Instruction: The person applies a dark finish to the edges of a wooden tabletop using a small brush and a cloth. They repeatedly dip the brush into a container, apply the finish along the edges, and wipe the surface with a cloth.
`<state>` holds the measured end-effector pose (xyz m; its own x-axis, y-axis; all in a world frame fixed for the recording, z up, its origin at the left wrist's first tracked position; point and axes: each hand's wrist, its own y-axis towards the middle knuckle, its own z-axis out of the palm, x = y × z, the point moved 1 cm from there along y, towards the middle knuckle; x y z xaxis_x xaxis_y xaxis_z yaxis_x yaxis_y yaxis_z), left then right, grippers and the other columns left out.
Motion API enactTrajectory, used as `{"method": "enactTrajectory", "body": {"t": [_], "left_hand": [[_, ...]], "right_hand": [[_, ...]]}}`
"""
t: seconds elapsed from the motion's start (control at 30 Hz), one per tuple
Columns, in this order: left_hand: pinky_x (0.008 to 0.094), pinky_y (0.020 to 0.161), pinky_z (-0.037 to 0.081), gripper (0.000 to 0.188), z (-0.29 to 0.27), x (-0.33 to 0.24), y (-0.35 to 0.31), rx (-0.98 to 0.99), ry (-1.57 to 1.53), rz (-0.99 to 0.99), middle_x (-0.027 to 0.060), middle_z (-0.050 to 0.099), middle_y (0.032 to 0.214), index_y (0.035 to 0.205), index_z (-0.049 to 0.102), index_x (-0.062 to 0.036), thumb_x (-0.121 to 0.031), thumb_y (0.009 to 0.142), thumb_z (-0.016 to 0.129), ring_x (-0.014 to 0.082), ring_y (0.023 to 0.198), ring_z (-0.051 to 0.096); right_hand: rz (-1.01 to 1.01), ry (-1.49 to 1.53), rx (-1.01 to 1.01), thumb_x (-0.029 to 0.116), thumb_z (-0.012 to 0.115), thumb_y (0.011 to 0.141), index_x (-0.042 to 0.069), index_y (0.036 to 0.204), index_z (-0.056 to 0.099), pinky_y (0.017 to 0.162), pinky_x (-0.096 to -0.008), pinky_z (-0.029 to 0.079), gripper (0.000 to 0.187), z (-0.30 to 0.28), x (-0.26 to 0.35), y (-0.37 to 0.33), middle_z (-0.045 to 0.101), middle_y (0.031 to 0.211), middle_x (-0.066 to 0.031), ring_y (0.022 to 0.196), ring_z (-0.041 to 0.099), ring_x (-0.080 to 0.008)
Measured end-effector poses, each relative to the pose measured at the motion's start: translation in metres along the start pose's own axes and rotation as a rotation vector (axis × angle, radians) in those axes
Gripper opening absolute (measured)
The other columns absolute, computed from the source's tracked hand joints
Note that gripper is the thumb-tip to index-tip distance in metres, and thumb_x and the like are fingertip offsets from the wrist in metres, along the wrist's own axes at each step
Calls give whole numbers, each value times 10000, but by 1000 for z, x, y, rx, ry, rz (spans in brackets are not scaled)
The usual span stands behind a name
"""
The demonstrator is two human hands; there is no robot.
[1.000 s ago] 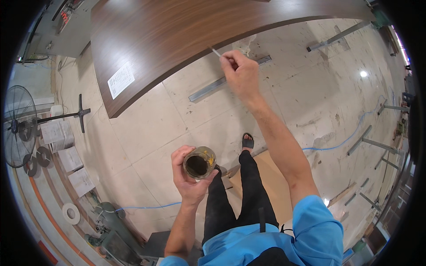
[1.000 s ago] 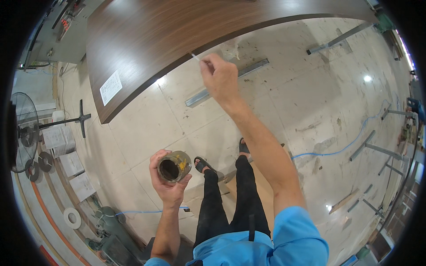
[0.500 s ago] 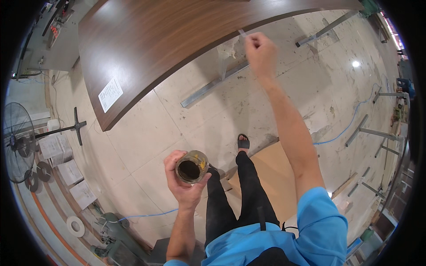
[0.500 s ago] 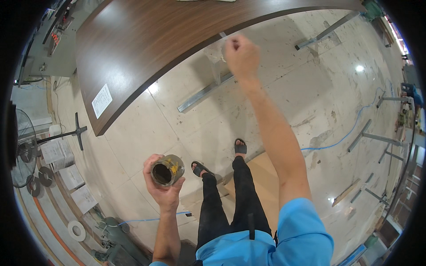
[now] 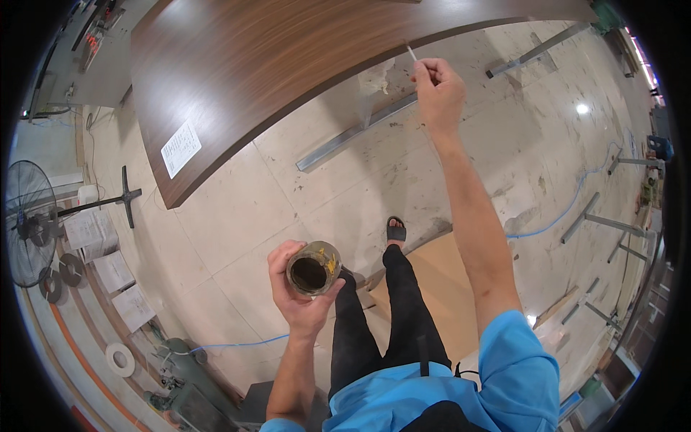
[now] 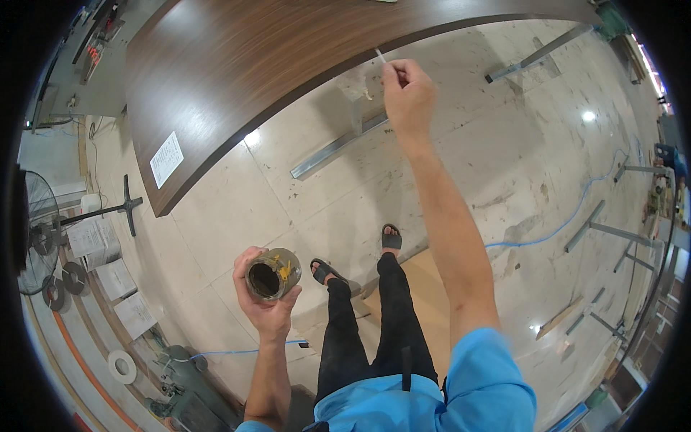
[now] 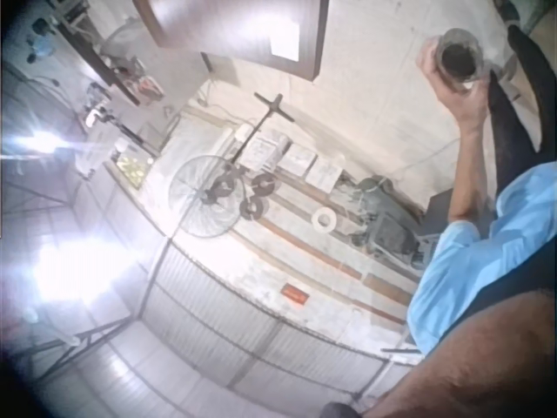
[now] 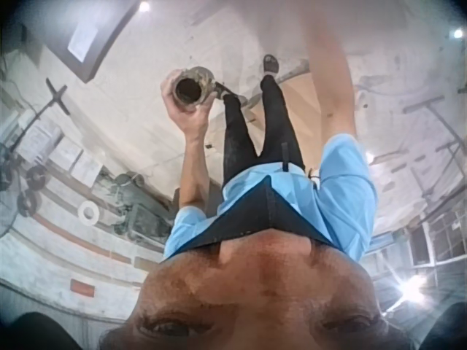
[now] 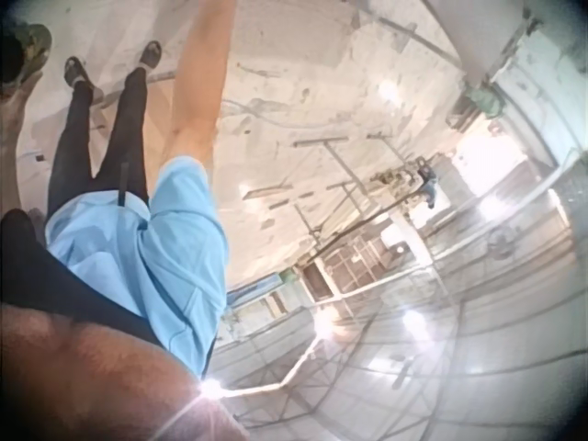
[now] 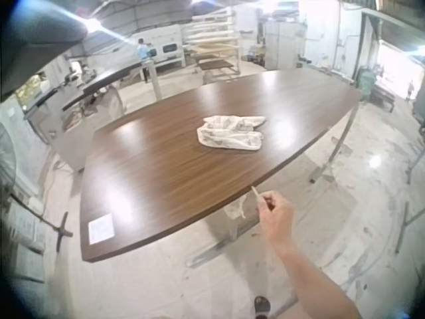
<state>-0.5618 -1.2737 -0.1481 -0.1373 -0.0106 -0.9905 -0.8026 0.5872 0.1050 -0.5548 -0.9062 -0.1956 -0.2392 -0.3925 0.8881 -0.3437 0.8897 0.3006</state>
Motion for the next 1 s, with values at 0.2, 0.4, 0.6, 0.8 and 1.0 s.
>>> {"method": "enactTrajectory", "body": {"t": [0.2, 0.4, 0.6, 0.8, 1.0], "left_hand": [[380, 1054, 494, 789, 0, 2, 3, -14, 13, 7, 143, 492, 1312, 1370, 522, -27, -130, 729, 970, 268, 1241, 537], [379, 1053, 492, 785, -4, 5, -2, -36, -7, -18, 138, 488, 1310, 1367, 525, -31, -122, 726, 969, 264, 1238, 535], [369, 1060, 490, 772, -22, 7, -8, -47, -83, -61, 129, 478, 1323, 1370, 528, -32, -80, 730, 958, 243, 1243, 536], [358, 1061, 487, 769, -37, 12, -17, -68, -158, -75, 126, 478, 1328, 1368, 532, -32, -74, 732, 961, 236, 1235, 544], [353, 1055, 489, 786, -53, 7, -26, -97, -89, -9, 125, 488, 1316, 1369, 531, -30, -76, 720, 972, 237, 1231, 548]], "right_hand": [[-206, -50, 195, 130, 679, 1009, 33, 996, 740, 624, -265, 494, 115, 16, 13, -16, 715, 752, -40, 654, 608, -82], [-15, -21, 127, 140, 668, 1021, 32, 997, 740, 591, -271, 462, 131, 25, 12, -27, 675, 712, -22, 622, 556, -79], [-43, 18, 192, 154, 688, 1019, 17, 989, 743, 594, -265, 458, 150, 34, 24, -46, 676, 715, -17, 634, 545, -55], [-127, 5, 278, 153, 706, 1004, 26, 994, 742, 612, -280, 479, 132, 87, 63, -89, 690, 729, -43, 631, 568, -82], [-115, 34, 287, 164, 712, 985, 60, 979, 737, 602, -330, 498, 107, 102, 73, -127, 704, 740, -84, 639, 641, -127]]}}
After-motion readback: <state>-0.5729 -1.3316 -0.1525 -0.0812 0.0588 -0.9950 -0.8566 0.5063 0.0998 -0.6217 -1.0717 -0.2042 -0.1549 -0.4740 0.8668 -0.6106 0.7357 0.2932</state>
